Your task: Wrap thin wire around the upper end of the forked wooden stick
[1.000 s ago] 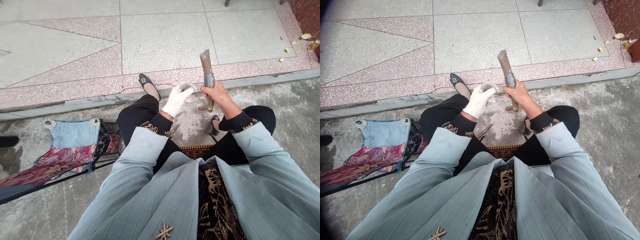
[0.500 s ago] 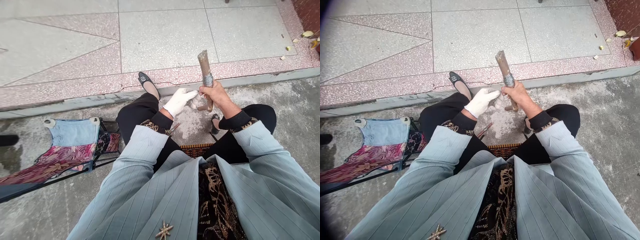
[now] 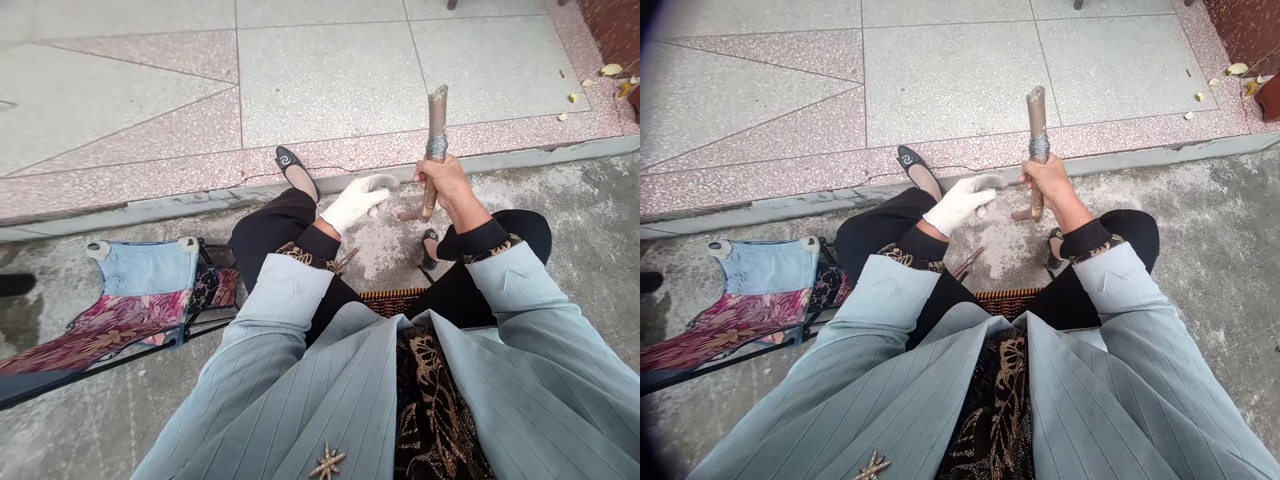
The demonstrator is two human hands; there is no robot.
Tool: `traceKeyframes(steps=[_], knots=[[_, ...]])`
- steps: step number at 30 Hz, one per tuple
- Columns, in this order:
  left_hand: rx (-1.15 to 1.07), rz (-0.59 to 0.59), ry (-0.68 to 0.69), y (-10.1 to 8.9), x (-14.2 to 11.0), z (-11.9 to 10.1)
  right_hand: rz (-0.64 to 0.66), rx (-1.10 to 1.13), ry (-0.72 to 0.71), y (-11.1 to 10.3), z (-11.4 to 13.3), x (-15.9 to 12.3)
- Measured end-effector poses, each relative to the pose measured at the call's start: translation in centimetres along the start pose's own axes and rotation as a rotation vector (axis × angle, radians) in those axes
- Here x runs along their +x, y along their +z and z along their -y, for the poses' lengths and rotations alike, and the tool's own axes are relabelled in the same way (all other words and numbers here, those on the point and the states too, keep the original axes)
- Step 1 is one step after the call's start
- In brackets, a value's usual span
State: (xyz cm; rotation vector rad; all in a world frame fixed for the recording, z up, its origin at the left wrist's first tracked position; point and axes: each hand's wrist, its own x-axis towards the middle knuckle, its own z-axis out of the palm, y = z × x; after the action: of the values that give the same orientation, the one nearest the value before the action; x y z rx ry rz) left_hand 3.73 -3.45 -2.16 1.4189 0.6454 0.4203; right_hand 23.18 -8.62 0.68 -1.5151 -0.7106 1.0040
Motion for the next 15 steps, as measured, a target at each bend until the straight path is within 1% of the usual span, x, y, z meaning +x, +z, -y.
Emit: traceKeyframes(steps=[4, 6, 11, 13, 15], knots=[[-0.012, -0.084, 0.095, 0.46, 0.35, 0.28, 0.05, -0.026, 0.009, 0.51, -0.28, -0.37], [-0.026, -0.121, 0.12, 0.76, 0.5, 0.25, 0.06, -0.03, 0.008, 0.71, -0.43, -0.47], [-0.012, -0.181, 0.129, 0.92, 0.57, 0.07, 0.088, -0.024, 0.01, 0.87, -0.6, -0.56], [0.032, -0.195, 0.124, 0.79, 0.56, 0.18, 0.109, -0.012, 0.005, 0.84, -0.56, -0.64], [0.094, -0.209, 0.112, 0.62, 0.6, 0.39, 0.156, -0.011, -0.001, 0.78, -0.48, -0.8]])
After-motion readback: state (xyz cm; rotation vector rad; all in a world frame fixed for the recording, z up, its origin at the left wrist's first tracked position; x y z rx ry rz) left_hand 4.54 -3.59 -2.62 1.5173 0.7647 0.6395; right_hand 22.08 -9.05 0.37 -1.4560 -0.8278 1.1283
